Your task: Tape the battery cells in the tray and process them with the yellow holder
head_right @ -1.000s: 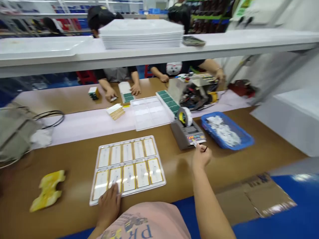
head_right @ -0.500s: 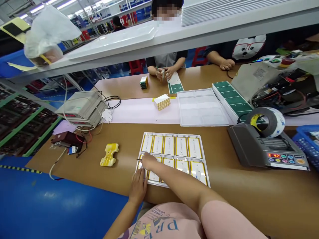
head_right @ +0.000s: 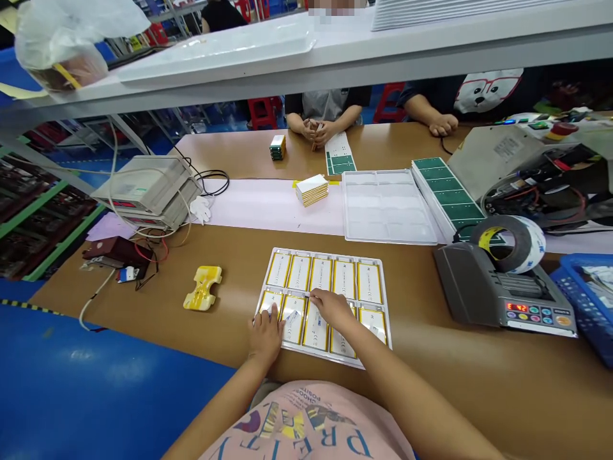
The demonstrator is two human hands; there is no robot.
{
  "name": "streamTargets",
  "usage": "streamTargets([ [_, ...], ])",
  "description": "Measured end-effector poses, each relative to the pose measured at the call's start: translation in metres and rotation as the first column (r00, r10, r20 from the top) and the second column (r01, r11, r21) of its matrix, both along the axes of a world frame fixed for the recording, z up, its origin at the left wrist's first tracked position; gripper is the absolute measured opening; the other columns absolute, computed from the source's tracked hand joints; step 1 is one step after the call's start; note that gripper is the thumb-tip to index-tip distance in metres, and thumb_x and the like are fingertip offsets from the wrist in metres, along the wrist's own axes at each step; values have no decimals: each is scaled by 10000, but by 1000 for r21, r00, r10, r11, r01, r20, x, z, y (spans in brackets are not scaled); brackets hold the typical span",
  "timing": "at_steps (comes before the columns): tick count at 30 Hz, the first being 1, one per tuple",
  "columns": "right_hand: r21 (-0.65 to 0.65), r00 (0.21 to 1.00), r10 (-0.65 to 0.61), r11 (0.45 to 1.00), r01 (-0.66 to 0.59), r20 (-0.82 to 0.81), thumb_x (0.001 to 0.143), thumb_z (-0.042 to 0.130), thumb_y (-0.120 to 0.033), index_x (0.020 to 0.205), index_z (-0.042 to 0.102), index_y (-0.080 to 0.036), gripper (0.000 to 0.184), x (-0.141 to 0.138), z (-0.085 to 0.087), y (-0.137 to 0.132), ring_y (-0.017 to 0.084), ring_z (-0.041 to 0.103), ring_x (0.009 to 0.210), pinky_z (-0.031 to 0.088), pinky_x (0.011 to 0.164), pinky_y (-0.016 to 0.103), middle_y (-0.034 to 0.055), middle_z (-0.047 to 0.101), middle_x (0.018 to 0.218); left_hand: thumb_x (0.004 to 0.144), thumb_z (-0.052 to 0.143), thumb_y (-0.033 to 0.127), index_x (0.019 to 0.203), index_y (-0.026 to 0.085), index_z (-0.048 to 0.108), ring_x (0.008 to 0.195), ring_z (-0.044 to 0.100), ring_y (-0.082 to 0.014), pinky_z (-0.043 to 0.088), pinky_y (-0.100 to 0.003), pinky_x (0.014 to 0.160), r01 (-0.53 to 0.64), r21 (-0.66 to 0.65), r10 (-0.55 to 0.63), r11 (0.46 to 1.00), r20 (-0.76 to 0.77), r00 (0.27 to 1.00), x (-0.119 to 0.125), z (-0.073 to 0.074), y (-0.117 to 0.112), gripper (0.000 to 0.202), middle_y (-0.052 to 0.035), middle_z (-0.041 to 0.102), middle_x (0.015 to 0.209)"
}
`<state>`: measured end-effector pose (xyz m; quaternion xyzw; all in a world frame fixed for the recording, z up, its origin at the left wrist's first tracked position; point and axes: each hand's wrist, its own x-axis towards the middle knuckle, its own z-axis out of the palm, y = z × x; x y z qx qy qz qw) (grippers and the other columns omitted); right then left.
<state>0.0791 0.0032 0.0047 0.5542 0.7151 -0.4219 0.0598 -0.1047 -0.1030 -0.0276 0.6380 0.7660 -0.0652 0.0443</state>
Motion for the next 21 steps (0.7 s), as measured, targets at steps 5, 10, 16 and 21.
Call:
streamTargets([
  [5,74,997,72,995,-72,6,827,185,-473,934,544,-258,432,-22,2,-3,-11,391,865,208,698,81,-18,472,978,860,240,350,1279,161,357,1180,314,-238,249,-460,950,35,-8,-34,999,68,997,-3,-5,-4,474,-105,372,1291],
  [10,106,976,193,973,-204,101,831,177,-462,984,536,-264,437,-65,-1,6,-20,401,848,248,732,95,3,430,1036,858,213,401,1338,247,191,1245,244,-227,284,-459,934,133,-56,-126,990,127,984,-20,-2,-10,505,-28,245,1376],
  [16,96,949,291,948,-303,121,783,346,-442,953,538,-229,333,-97,-19,10,-9,416,865,265,763,107,3,453,1000,871,210,371,1289,285,318,1238,253,-147,232,-363,1011,66,21,-69,998,236,969,-49,-4,-30,440,36,328,1335],
  [21,101,926,350,925,-365,139,806,295,-439,975,521,-211,363,-100,-28,8,-1,416,894,271,784,112,20,450,1013,865,223,388,1288,234,339,1230,263,-174,196,-390,1024,-196,89,183,977,138,973,-65,-17,-45,465,1,329,1336],
])
